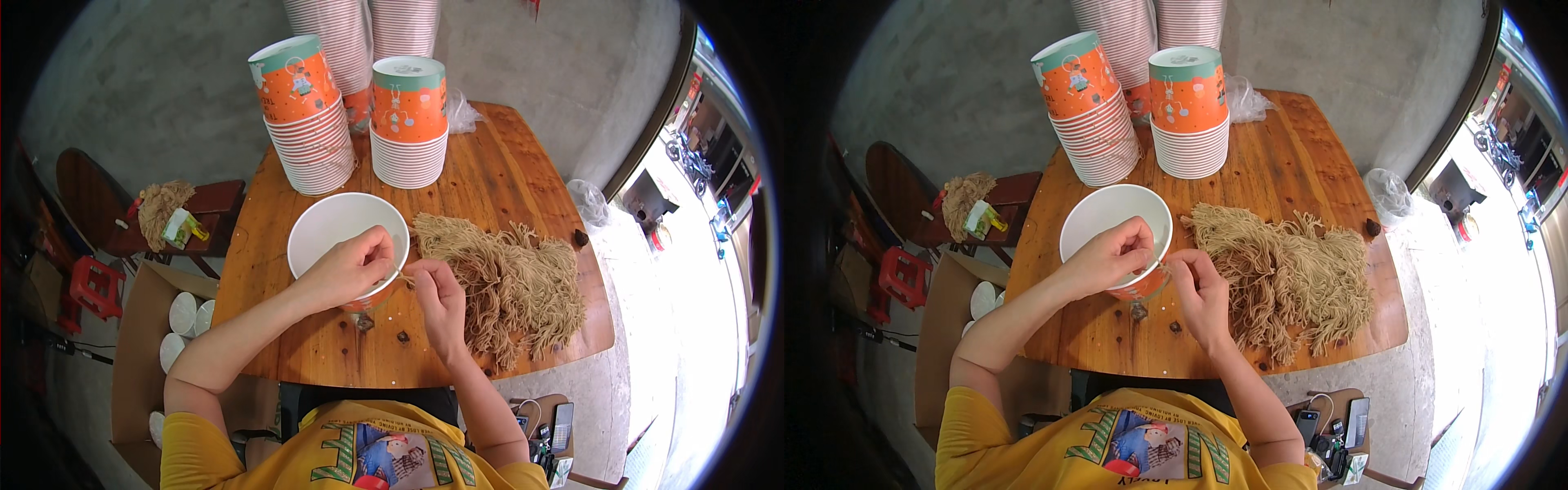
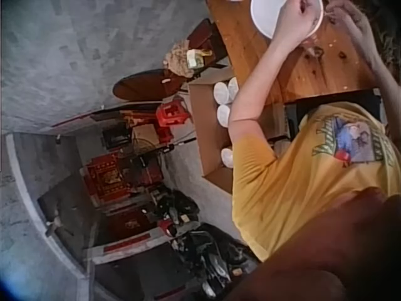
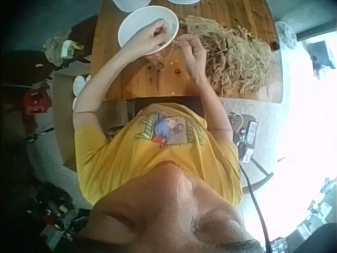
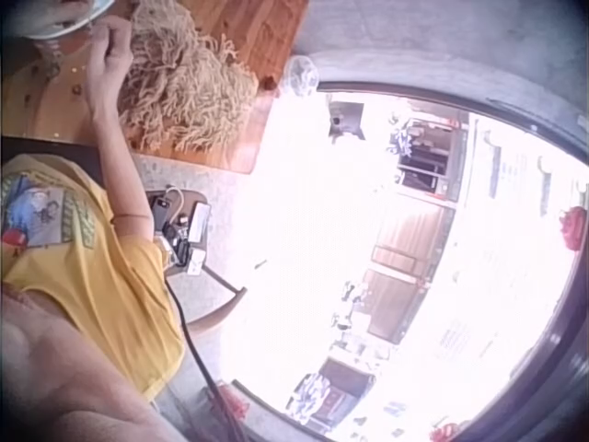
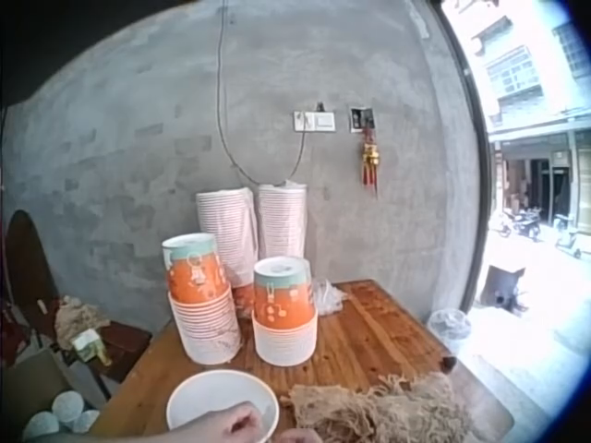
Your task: Placing brown fibrous material into decorated paper cups.
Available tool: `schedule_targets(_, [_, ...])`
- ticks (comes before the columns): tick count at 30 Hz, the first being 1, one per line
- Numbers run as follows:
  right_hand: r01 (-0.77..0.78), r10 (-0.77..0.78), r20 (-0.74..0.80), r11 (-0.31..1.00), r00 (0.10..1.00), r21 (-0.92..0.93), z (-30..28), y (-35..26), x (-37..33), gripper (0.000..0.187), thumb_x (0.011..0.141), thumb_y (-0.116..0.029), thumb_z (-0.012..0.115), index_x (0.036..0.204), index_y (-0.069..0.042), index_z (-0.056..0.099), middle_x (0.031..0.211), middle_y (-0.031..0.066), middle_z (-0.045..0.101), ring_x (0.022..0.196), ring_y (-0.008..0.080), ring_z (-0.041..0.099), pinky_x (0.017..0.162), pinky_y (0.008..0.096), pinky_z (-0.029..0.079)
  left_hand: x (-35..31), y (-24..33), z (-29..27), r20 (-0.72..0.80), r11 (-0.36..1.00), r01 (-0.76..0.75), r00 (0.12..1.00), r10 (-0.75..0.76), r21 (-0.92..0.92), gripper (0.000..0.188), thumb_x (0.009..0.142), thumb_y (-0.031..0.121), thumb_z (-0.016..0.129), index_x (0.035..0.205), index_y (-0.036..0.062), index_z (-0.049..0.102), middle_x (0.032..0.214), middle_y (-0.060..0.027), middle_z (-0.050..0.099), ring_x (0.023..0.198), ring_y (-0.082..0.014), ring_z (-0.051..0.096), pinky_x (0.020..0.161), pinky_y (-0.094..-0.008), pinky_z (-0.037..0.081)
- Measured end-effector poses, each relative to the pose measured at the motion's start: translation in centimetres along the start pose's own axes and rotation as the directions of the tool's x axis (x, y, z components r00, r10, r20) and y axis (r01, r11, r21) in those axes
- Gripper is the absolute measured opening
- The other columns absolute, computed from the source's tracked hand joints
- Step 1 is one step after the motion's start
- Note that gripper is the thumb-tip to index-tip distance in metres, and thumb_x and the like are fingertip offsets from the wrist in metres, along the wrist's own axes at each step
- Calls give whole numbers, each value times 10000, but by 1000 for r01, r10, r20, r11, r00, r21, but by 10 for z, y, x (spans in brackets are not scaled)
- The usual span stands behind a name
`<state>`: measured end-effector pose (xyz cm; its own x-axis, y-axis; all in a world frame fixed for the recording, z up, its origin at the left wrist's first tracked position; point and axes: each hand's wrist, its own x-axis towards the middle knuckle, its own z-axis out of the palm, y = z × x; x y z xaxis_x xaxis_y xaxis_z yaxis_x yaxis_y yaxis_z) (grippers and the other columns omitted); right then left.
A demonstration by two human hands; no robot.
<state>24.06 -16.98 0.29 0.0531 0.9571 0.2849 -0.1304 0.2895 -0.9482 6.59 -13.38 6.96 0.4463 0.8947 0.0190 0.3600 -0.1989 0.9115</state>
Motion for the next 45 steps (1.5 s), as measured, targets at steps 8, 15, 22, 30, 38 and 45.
schedule_targets(8, [-114,136,58,949,989,-293,2,-21,-2,126,921,-155,639,953,-33,632,586,-58,348,557,32,294,497,228,290,-3,5,0,-11,996,-25,1000,26,89,93,908,107,572,898,40,508,754,-27,561,694,-126,530,656,-292,452])
schedule_targets(15, [-21,73,109,906,991,-422,-2,-34,-6,113,903,-135,649,902,-25,623,571,12,394,536,92,364,528,251,380,-4,9,-4,-33,985,-34,999,40,170,84,907,99,567,912,30,518,737,-48,577,691,-141,555,668,-294,467])
schedule_targets(22, [216,-69,335,879,940,-424,-32,-58,2,104,909,-84,628,963,1,604,853,127,593,729,256,594,670,322,479,-23,23,-6,-110,991,-42,992,57,130,134,922,145,589,923,31,519,800,-68,591,698,-181,572,665,-316,475])
schedule_targets(30, [411,-255,367,790,895,-455,-23,-59,37,84,894,-60,625,974,-34,617,905,124,612,781,286,629,694,349,510,-60,16,-7,65,654,-266,947,315,708,190,928,242,597,924,52,576,847,-99,610,840,-323,604,722,-424,472])
schedule_targets(38, [351,-201,321,773,926,-528,2,-41,34,65,911,-85,626,957,-51,656,789,67,674,595,147,639,572,279,507,-57,23,-7,-141,942,-74,982,126,327,229,910,238,631,1009,34,601,898,-96,652,832,-275,620,761,-373,490])
schedule_targets(45, [342,-187,298,681,936,-647,17,-45,24,74,918,-151,634,978,-124,669,792,53,684,580,154,645,565,290,513,-44,15,19,-348,993,20,937,22,116,202,917,193,613,962,-3,594,883,-139,685,734,-270,658,665,-376,511])
